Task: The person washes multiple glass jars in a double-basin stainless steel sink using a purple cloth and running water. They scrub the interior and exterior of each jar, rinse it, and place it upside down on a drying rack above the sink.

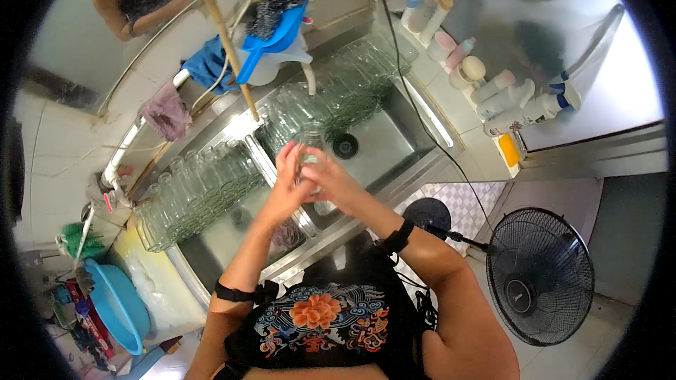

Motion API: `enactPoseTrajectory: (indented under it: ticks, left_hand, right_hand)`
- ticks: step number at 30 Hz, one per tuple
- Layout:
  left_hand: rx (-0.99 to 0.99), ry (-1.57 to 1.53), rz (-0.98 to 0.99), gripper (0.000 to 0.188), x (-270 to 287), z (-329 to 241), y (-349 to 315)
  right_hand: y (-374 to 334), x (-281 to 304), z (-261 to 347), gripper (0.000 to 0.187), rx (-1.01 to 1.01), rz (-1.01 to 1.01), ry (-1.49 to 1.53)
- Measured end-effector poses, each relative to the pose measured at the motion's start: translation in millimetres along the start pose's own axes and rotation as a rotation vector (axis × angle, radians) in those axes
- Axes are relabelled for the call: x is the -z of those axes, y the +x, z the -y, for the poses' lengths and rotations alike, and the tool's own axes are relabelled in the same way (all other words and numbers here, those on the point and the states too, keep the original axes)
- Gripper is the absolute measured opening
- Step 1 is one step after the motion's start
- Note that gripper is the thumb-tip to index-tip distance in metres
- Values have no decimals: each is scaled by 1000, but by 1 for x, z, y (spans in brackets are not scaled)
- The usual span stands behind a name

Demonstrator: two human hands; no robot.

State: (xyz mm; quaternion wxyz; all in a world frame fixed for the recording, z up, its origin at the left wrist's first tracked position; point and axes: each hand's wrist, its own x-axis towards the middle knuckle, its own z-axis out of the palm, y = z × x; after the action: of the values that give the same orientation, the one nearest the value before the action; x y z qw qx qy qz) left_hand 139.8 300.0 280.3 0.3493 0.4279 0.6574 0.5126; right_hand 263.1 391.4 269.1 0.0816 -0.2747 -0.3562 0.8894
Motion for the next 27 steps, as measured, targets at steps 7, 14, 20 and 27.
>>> enactPoseTrajectory:
  ticks: [7, 14, 20, 27]
  left_hand:
    - [387, -299, -164, 43, 5, 24, 144]
    - [440, -158, -175, 12, -14, 58, 229]
    - [366, -179, -238, 19, -23, 66, 223]
    - [426, -118, -220, 16, -16, 43, 206]
  right_hand:
    - [14, 84, 48, 56, 108, -287, -51]
    - [0, 125, 78, 52, 201, -343, -181]
    - [-3, 152, 57, 64, 310, -428, -686]
    - [16, 130, 68, 76, 473, -518, -1093]
